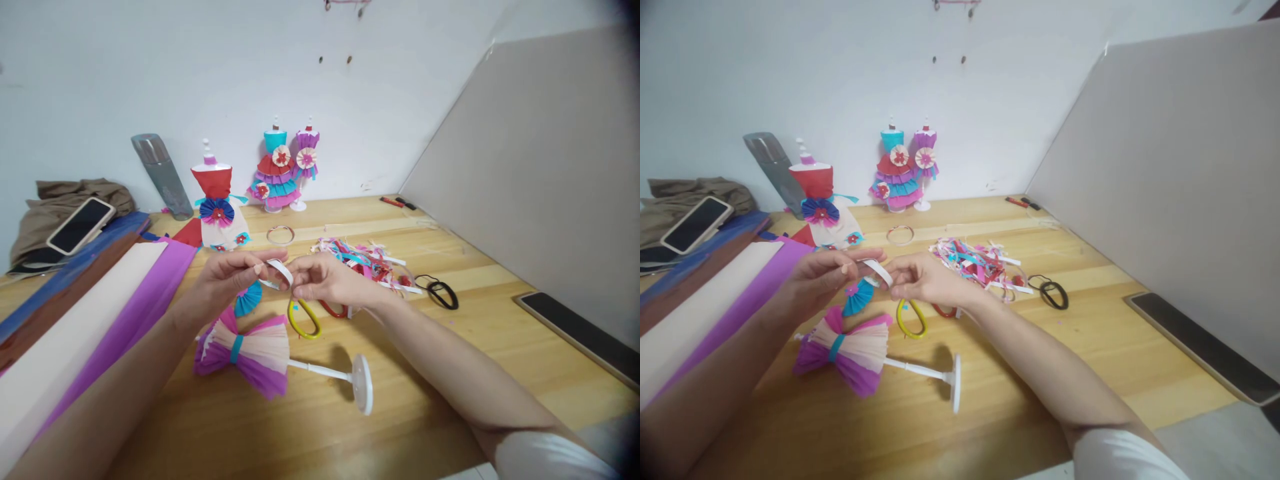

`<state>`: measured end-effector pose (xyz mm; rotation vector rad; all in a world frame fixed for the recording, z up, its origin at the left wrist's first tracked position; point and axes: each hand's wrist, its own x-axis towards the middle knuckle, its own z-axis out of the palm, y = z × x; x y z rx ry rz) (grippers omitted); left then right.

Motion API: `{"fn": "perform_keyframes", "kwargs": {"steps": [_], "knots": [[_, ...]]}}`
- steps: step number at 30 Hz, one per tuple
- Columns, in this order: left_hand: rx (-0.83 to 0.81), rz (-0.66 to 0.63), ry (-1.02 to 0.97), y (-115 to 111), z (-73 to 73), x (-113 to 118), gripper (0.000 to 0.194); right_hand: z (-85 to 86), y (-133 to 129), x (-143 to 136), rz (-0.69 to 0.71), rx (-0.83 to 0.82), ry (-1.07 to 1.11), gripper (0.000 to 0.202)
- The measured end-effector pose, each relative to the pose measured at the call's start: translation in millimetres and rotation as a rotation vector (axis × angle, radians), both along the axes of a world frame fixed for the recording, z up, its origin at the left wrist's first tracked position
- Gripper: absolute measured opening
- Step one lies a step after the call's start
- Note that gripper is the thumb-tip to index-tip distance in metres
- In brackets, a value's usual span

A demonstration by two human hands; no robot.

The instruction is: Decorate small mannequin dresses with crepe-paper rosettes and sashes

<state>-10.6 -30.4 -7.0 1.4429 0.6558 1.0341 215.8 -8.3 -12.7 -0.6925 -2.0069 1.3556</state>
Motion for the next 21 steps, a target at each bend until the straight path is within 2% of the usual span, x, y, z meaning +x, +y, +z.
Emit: {"fn": "perform_keyframes", "kwargs": {"steps": [3,5,8,10,14,17,21], "knots": [[-0.018,0.012,-0.029,1.0,4.1,-0.7,0.014,3.4,4.3,5.2,0.055,-0.137,0.049,0.024],[-0.036,-0.003,-0.032,2.1,6.9,-2.5,0.015,6.9,8.2,11.4,0.000,-0.127,0.047,0.031],[-0.059,-0.035,0.005,3.9,8.0,-6.2,0.016,12.1,11.5,19.1,-0.063,0.012,0.001,0.037],[-0.079,-0.042,0.014,4.8,6.7,-7.4,0.014,15.6,11.0,21.3,-0.109,0.150,-0.059,0.034],[-0.151,-0.063,-0.118,5.3,2.3,-4.1,0.012,21.6,7.0,20.8,-0.143,0.314,-0.144,0.024],[-0.202,-0.083,-0.215,5.2,-0.7,-0.7,0.015,21.6,5.9,20.0,-0.114,0.259,-0.105,0.016],[-0.190,-0.128,-0.208,4.8,-2.9,-1.1,0.012,16.5,8.0,20.7,-0.058,0.023,-0.024,0.020]]}}
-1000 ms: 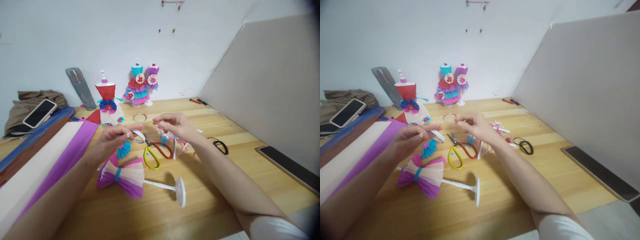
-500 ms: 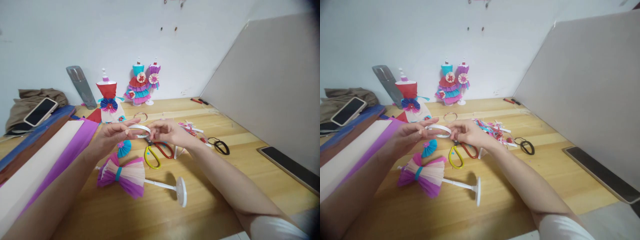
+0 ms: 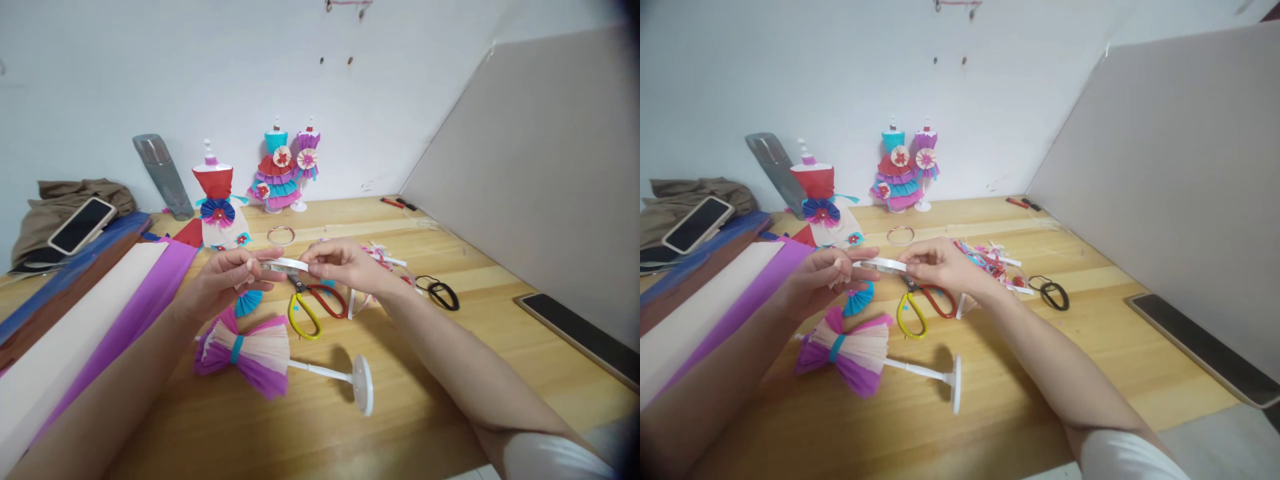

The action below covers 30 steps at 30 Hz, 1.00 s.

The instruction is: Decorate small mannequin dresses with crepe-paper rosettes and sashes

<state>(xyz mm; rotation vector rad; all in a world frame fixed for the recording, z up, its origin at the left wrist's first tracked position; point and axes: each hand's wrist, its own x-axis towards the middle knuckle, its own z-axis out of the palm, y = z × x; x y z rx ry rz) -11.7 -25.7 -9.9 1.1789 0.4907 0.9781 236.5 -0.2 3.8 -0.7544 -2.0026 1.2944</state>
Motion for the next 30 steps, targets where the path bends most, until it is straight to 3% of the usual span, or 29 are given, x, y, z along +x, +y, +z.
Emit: {"fn": "perform_keyframes", "kwargs": {"steps": [9,22,30], "knots": [[0.073,0.040,0.025,8.2,-1.1,-16.4,0.010,0.5,0.8,3.5,0.033,-0.240,0.119,0.022],[0.113,0.071,0.020,-5.7,13.3,-7.3,0.011,-3.5,4.1,0.7,-0.015,-0.324,0.183,0.015],[0.072,0.083,-0.005,-10.2,15.0,0.7,0.011,-6.3,6.1,1.4,0.018,-0.282,0.172,0.013]]}}
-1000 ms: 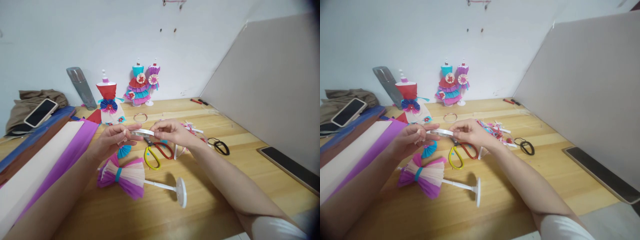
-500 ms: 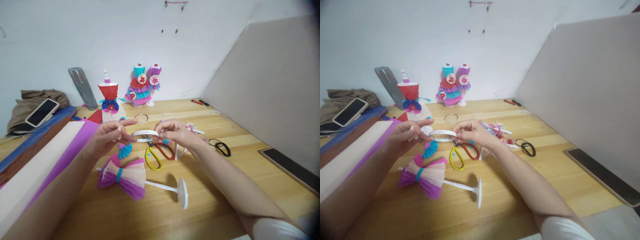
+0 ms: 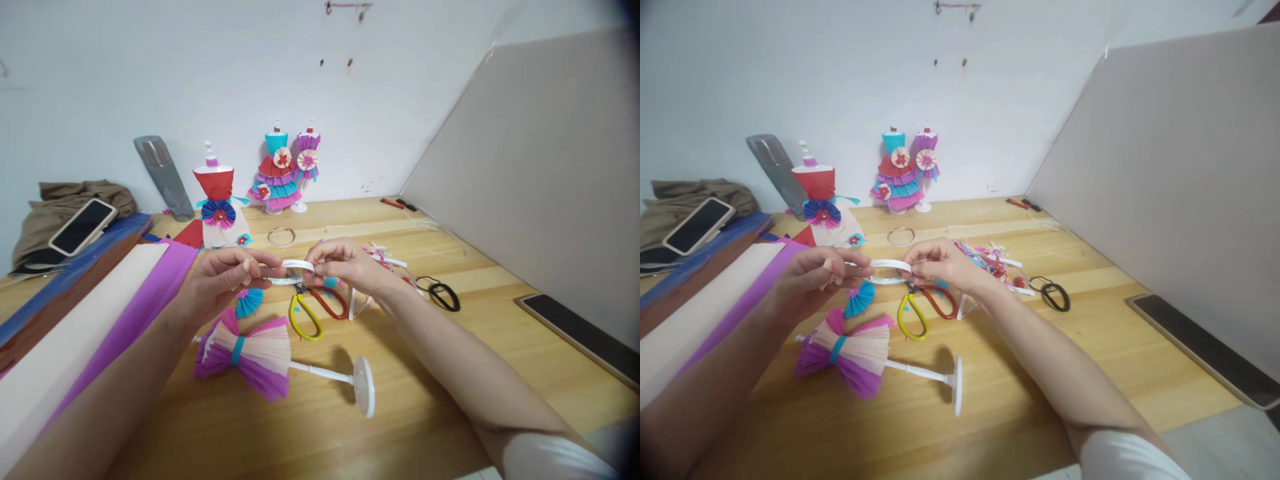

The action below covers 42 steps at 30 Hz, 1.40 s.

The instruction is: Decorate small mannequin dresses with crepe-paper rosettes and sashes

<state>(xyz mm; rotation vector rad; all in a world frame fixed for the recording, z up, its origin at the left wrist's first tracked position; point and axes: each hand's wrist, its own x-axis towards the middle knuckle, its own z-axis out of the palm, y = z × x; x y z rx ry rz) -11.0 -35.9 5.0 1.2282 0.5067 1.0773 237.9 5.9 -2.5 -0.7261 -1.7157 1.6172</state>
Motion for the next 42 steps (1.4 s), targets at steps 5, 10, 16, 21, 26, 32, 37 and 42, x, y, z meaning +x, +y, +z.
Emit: {"fn": "perform_keyframes", "kwargs": {"steps": [5,10,16,21,26,32,37,42], "knots": [[-0.010,-0.007,0.014,4.8,-3.3,-3.0,0.012,0.5,0.7,1.2,0.026,-0.022,0.037,0.013],[-0.043,-0.056,0.037,9.3,-4.2,-7.2,0.009,0.4,1.6,1.7,0.048,-0.043,0.054,0.012],[-0.122,-0.119,0.059,10.7,-1.0,-8.5,0.014,0.0,1.5,0.0,0.029,-0.023,0.024,0.010],[-0.124,-0.139,0.080,11.2,-1.6,-10.3,0.015,-2.3,0.9,-1.9,0.037,-0.015,0.046,0.009],[-0.118,-0.166,0.094,10.7,0.8,-10.3,0.012,-8.0,2.8,-2.8,0.059,-0.047,0.129,0.008],[-0.088,-0.139,0.139,12.1,2.1,-15.0,0.015,-8.1,-0.6,-7.1,0.059,-0.191,0.278,0.007],[-0.034,-0.181,0.323,18.1,-1.8,-19.8,0.021,1.2,-2.7,-7.4,0.027,-0.221,0.380,0.008],[0.022,-0.071,0.219,15.6,9.9,-30.4,0.014,3.2,1.3,-4.5,-0.047,-0.142,0.278,0.008]]}}
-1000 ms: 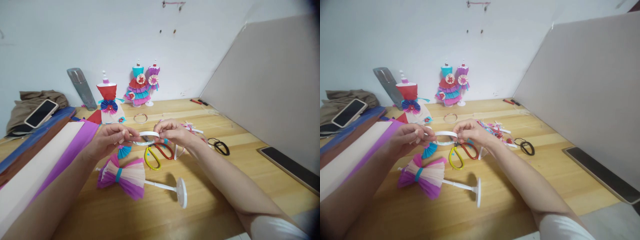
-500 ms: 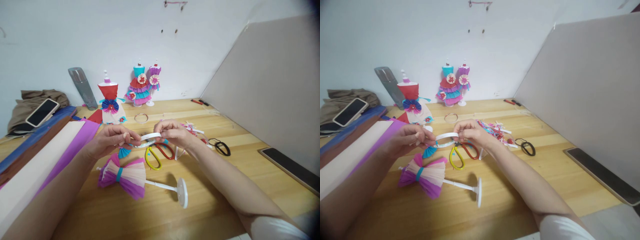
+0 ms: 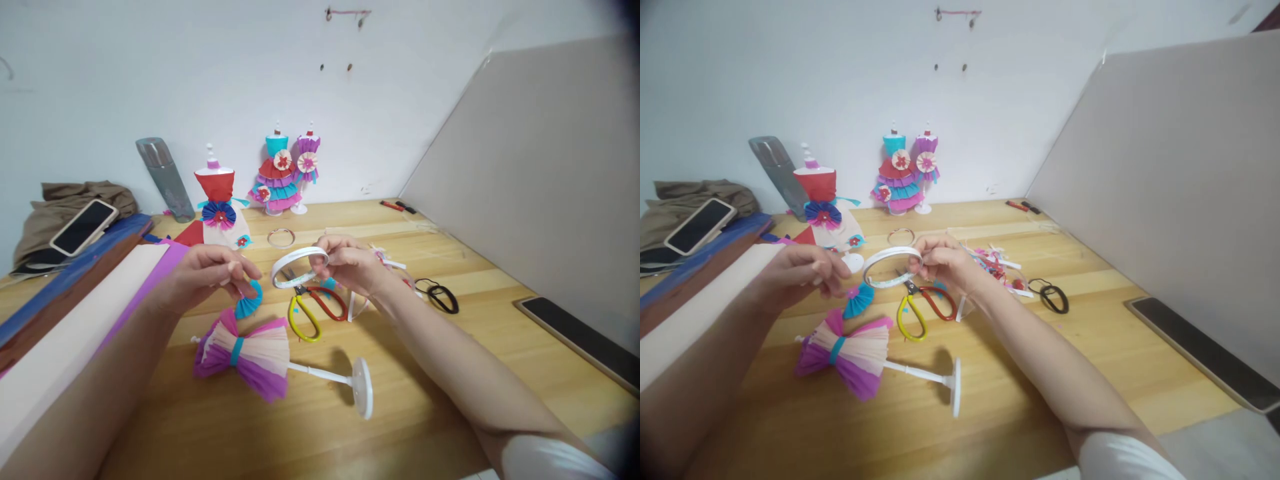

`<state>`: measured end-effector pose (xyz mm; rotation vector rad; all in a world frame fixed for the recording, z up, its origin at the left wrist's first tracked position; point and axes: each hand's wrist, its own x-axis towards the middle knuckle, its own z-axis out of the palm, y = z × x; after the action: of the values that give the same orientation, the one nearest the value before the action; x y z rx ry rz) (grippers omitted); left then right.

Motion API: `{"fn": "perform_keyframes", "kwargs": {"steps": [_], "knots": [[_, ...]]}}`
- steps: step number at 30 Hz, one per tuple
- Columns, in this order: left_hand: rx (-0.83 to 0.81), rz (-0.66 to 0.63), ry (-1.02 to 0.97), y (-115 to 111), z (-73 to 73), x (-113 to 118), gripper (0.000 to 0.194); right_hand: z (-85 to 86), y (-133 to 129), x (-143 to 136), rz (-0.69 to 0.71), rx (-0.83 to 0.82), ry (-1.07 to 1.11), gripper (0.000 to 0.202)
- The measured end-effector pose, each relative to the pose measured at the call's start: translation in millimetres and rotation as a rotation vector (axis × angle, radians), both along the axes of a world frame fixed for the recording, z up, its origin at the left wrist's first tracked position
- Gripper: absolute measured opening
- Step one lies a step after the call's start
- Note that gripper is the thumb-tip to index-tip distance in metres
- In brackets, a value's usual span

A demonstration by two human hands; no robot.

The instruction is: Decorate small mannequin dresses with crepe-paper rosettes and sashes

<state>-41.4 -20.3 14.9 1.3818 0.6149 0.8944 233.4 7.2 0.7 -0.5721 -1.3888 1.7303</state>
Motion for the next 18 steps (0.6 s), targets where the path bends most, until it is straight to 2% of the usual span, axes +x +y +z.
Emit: {"fn": "perform_keyframes", "kwargs": {"steps": [4,7,11,14,18], "knots": [[0.071,0.078,-0.108,-14.0,13.7,3.7,0.018,-2.4,-0.2,-1.9,-0.091,0.095,-0.106,0.008],[0.081,0.073,-0.105,-24.9,15.7,18.1,0.014,-4.1,-2.3,-4.6,-0.135,0.149,-0.153,0.007],[0.034,0.102,-0.101,-25.5,8.6,29.9,0.010,-4.5,-4.3,-4.8,-0.156,0.215,-0.189,0.007],[-0.071,0.118,-0.154,-17.0,1.2,26.9,0.011,-4.1,-4.7,-2.8,-0.167,0.293,-0.239,0.009],[-0.180,0.074,-0.259,-7.5,-8.0,22.7,0.014,-5.2,-4.9,-2.0,-0.183,0.362,-0.259,0.008]]}}
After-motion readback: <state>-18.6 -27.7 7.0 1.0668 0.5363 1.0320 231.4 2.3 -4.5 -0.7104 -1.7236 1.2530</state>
